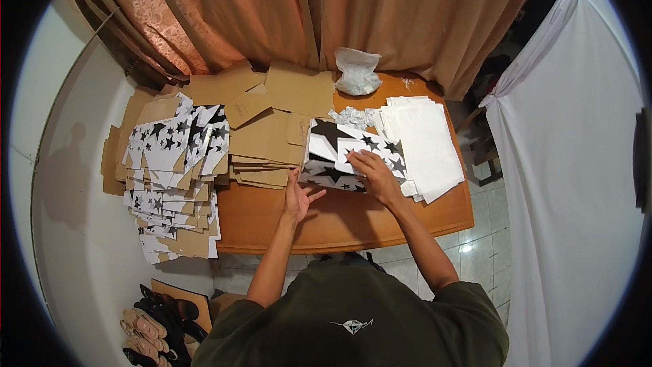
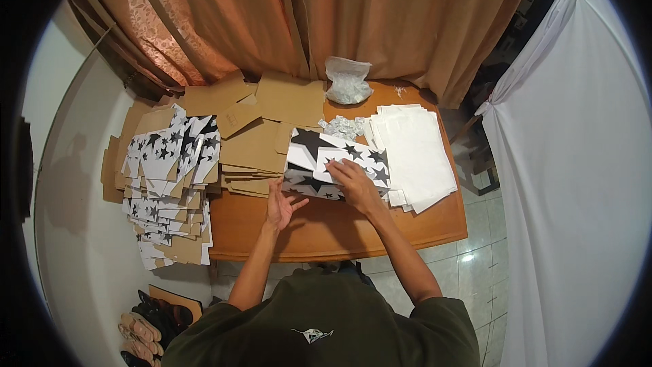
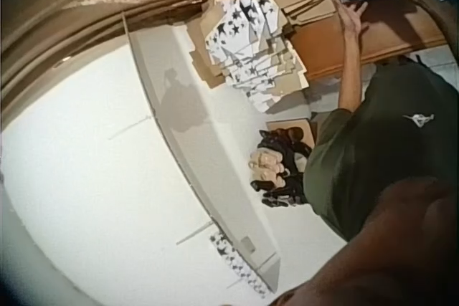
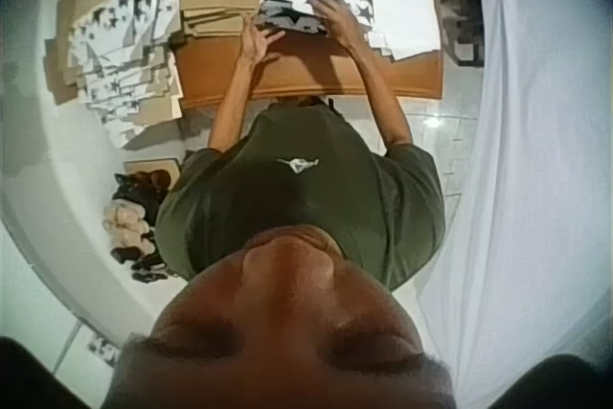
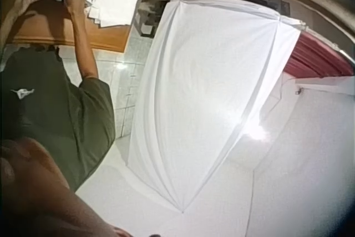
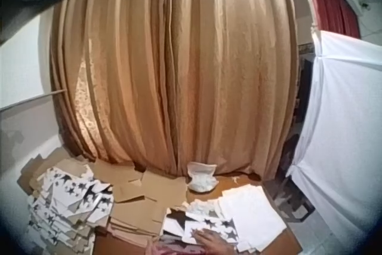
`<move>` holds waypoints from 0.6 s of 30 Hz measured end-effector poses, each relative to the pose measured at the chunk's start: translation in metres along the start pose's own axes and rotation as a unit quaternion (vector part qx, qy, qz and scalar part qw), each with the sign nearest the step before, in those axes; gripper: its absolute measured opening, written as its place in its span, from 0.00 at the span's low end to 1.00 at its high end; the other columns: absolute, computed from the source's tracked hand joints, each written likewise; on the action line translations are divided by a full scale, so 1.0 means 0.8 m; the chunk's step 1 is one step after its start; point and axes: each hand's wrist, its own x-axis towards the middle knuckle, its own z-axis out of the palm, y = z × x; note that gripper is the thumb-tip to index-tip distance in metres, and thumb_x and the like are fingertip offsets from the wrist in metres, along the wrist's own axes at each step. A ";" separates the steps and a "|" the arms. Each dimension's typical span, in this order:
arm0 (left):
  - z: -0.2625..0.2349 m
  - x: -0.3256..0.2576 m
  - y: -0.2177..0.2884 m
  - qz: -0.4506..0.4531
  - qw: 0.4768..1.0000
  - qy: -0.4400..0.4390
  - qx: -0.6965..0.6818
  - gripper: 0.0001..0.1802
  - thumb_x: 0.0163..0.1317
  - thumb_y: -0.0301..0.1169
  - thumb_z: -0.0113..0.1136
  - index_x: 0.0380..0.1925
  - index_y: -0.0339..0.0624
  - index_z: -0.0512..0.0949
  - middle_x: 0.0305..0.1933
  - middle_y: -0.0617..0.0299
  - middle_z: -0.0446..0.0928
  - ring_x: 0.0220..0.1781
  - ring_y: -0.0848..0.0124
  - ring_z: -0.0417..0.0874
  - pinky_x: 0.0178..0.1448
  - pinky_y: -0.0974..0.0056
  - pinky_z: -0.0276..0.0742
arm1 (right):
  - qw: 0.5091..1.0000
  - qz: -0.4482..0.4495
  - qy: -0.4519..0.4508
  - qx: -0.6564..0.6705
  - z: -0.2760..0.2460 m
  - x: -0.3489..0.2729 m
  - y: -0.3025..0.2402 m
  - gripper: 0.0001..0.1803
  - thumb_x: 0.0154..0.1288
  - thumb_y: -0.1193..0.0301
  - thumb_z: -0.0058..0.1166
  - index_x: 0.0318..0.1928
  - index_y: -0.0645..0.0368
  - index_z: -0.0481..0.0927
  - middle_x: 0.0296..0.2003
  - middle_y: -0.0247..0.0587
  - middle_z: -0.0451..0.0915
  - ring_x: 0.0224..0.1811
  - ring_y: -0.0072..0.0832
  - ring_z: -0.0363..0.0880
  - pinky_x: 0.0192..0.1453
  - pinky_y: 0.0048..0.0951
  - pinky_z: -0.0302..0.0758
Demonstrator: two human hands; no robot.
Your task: Folding cardboard shoe boxes and placing them on a shelf.
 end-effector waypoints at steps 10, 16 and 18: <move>-0.115 -0.028 -0.086 -0.119 0.948 0.148 0.255 0.27 0.78 0.34 0.48 0.74 0.46 0.62 0.72 0.57 0.68 0.70 0.60 0.71 0.69 0.55 0.71 | 0.980 -0.083 -0.098 -0.154 0.092 -0.089 0.017 0.46 0.49 0.84 0.60 0.73 0.52 0.68 0.72 0.34 0.69 0.72 0.51 0.66 0.74 0.42 0.72; -0.141 -0.026 -0.079 0.050 0.890 0.113 0.438 0.35 0.63 0.13 0.45 0.72 0.44 0.66 0.69 0.46 0.70 0.69 0.55 0.74 0.71 0.59 0.70 | 0.968 -0.060 -0.154 -0.191 0.122 -0.115 0.014 0.50 0.51 0.80 0.63 0.77 0.52 0.62 0.75 0.38 0.63 0.78 0.51 0.57 0.81 0.49 0.59; -0.117 -0.028 -0.058 0.050 0.885 0.088 0.454 0.37 0.61 0.11 0.46 0.72 0.46 0.65 0.70 0.46 0.69 0.70 0.53 0.73 0.71 0.59 0.70 | 0.980 -0.007 -0.170 -0.102 0.116 -0.117 0.014 0.56 0.53 0.67 0.73 0.80 0.47 0.54 0.78 0.41 0.57 0.81 0.54 0.49 0.81 0.65 0.50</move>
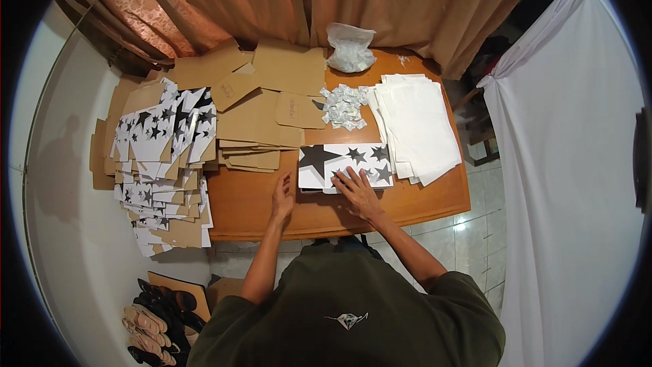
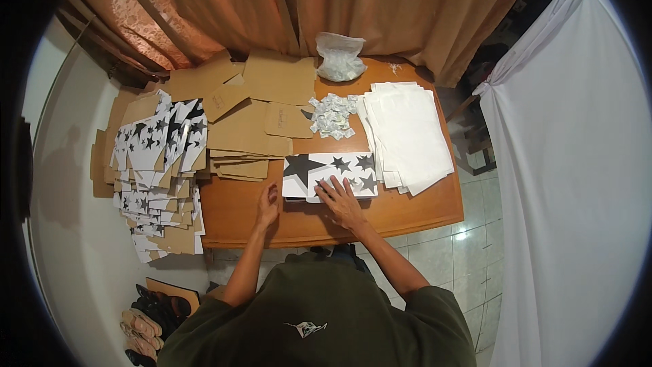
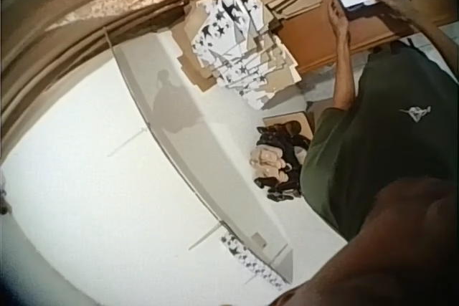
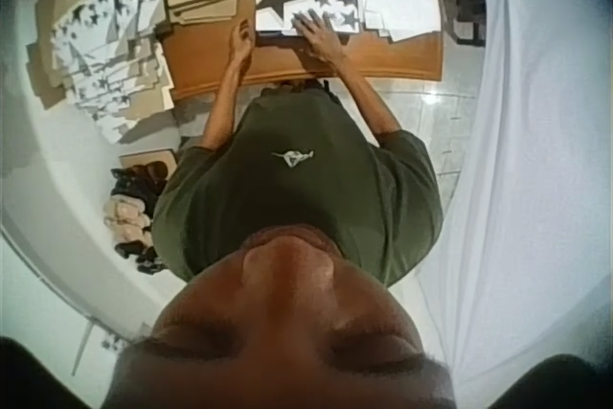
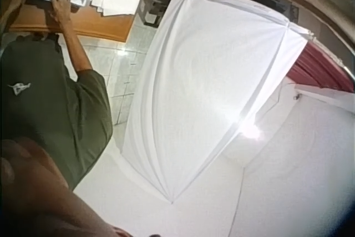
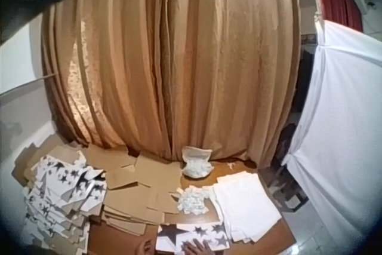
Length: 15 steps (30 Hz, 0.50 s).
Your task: Folding cardboard shoe boxes and placing them on a shelf.
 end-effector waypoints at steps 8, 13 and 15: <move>-0.057 0.040 0.119 0.161 0.960 -0.194 0.122 0.47 0.50 0.08 0.51 0.74 0.49 0.66 0.77 0.51 0.63 0.79 0.53 0.63 0.81 0.55 0.61 | 0.976 0.210 0.048 0.016 -0.097 -0.016 0.044 0.71 0.37 0.47 0.82 0.81 0.37 0.52 0.79 0.60 0.48 0.81 0.62 0.45 0.77 0.77 0.42; -0.063 0.087 0.139 0.189 0.911 -0.252 0.266 0.46 0.52 0.10 0.62 0.72 0.55 0.70 0.80 0.53 0.62 0.80 0.54 0.62 0.81 0.55 0.62 | 0.961 0.229 -0.027 0.151 -0.115 -0.019 0.124 0.66 0.39 0.46 0.81 0.79 0.40 0.58 0.78 0.56 0.55 0.80 0.57 0.52 0.78 0.77 0.44; -0.058 0.099 0.149 0.164 0.912 -0.269 0.263 0.43 0.52 0.12 0.66 0.69 0.55 0.73 0.79 0.54 0.63 0.79 0.55 0.63 0.81 0.55 0.63 | 0.959 0.190 -0.121 0.174 -0.118 -0.017 0.136 0.56 0.43 0.47 0.79 0.75 0.42 0.67 0.76 0.46 0.63 0.80 0.50 0.55 0.79 0.75 0.44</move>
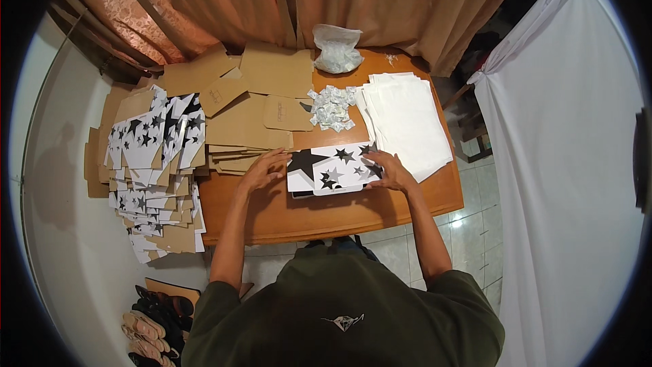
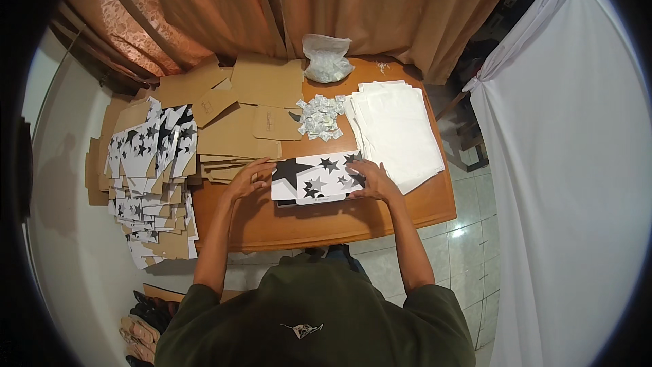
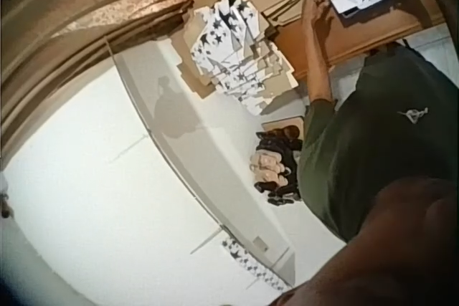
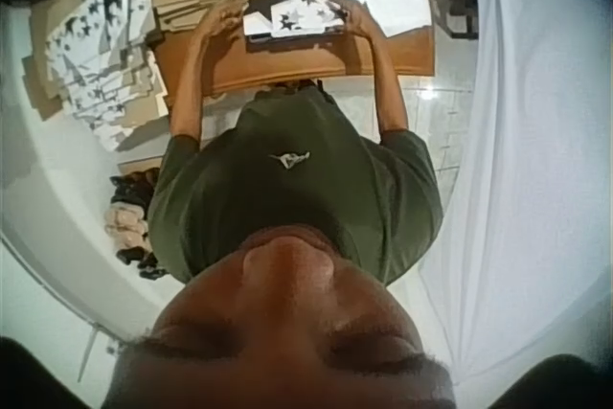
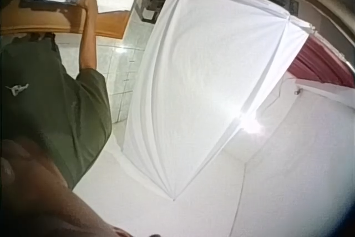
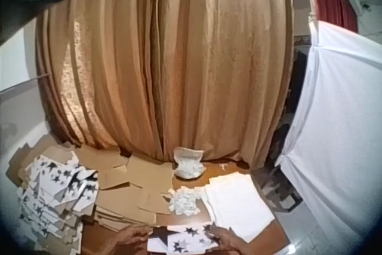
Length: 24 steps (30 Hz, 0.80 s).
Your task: Folding cardboard shoe boxes and placing them on a shelf.
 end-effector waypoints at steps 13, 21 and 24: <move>-0.001 0.041 -0.013 -0.009 0.991 0.106 -0.085 0.10 0.70 0.28 0.62 0.48 0.37 0.83 0.48 0.56 0.86 0.53 0.64 0.85 0.60 0.60 0.78 | 0.949 -0.069 0.261 0.163 -0.026 0.043 0.007 0.39 0.55 0.58 0.78 0.65 0.57 0.77 0.48 0.53 0.87 0.49 0.39 0.88 0.49 0.35 0.82; 0.028 0.080 -0.024 -0.085 0.960 0.241 -0.113 0.13 0.72 0.35 0.61 0.41 0.33 0.83 0.34 0.57 0.84 0.39 0.68 0.84 0.49 0.64 0.79 | 0.927 0.034 0.261 0.266 -0.014 0.110 0.052 0.16 0.65 0.64 0.69 0.44 0.65 0.86 0.31 0.39 0.86 0.35 0.23 0.82 0.41 0.30 0.78; 0.033 0.094 -0.045 -0.147 0.950 0.250 -0.111 0.15 0.71 0.37 0.63 0.38 0.33 0.84 0.30 0.56 0.84 0.35 0.68 0.83 0.46 0.63 0.79 | 0.915 0.047 0.270 0.297 -0.003 0.134 0.059 0.15 0.66 0.64 0.69 0.40 0.65 0.85 0.30 0.35 0.85 0.33 0.20 0.80 0.38 0.27 0.75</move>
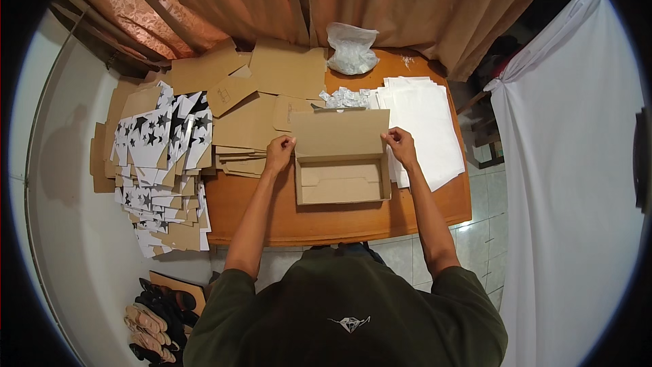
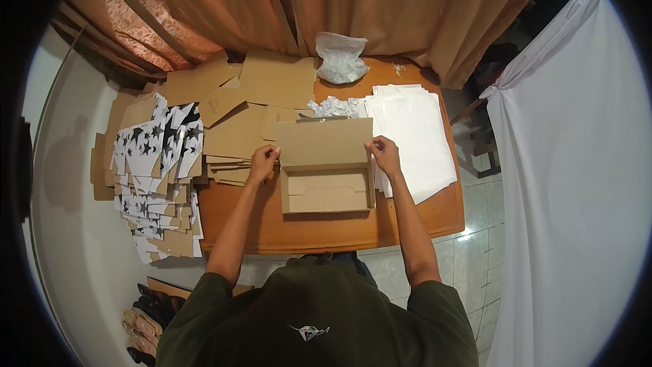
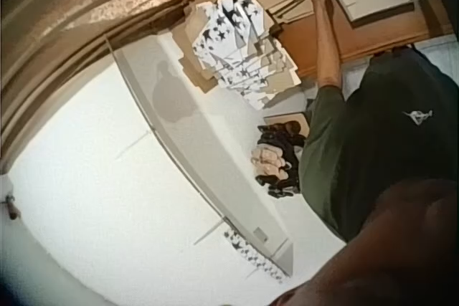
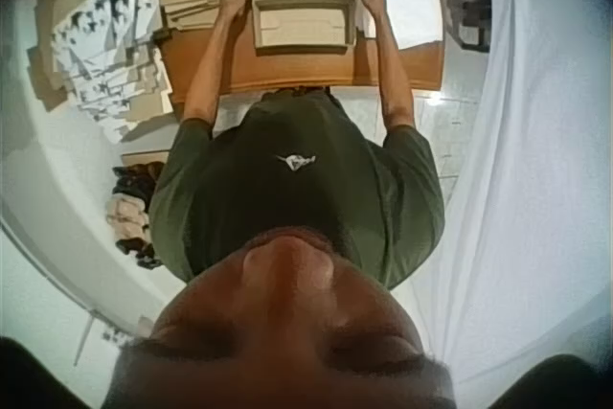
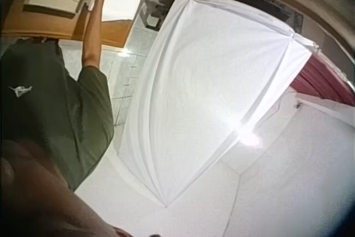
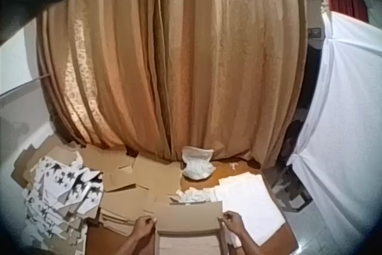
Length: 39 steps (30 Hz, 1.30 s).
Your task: Folding cardboard shoe boxes and placing them on a shelf.
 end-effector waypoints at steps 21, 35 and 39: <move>0.001 -0.118 -0.033 -0.125 0.958 -0.026 -0.258 0.18 0.82 0.38 0.48 0.62 0.42 0.74 0.54 0.57 0.80 0.51 0.70 0.81 0.56 0.65 0.78 | 0.977 0.141 -0.023 0.158 -0.011 -0.134 0.052 0.19 0.80 0.60 0.52 0.63 0.57 0.77 0.54 0.37 0.83 0.49 0.23 0.80 0.53 0.25 0.76; 0.054 -0.155 -0.019 0.009 0.995 0.055 -0.082 0.25 0.65 0.18 0.66 0.61 0.42 0.76 0.55 0.51 0.79 0.50 0.62 0.85 0.55 0.62 0.83 | 0.997 0.012 0.013 0.081 0.021 -0.178 0.053 0.26 0.74 0.67 0.61 0.69 0.55 0.75 0.60 0.43 0.81 0.48 0.28 0.83 0.52 0.28 0.81; 0.053 -0.153 -0.021 0.005 0.998 0.051 -0.030 0.25 0.62 0.17 0.67 0.60 0.41 0.76 0.51 0.50 0.79 0.49 0.61 0.85 0.53 0.62 0.84 | 1.000 -0.001 0.004 0.023 0.017 -0.177 0.052 0.25 0.73 0.72 0.59 0.69 0.58 0.75 0.63 0.40 0.80 0.46 0.25 0.81 0.52 0.27 0.80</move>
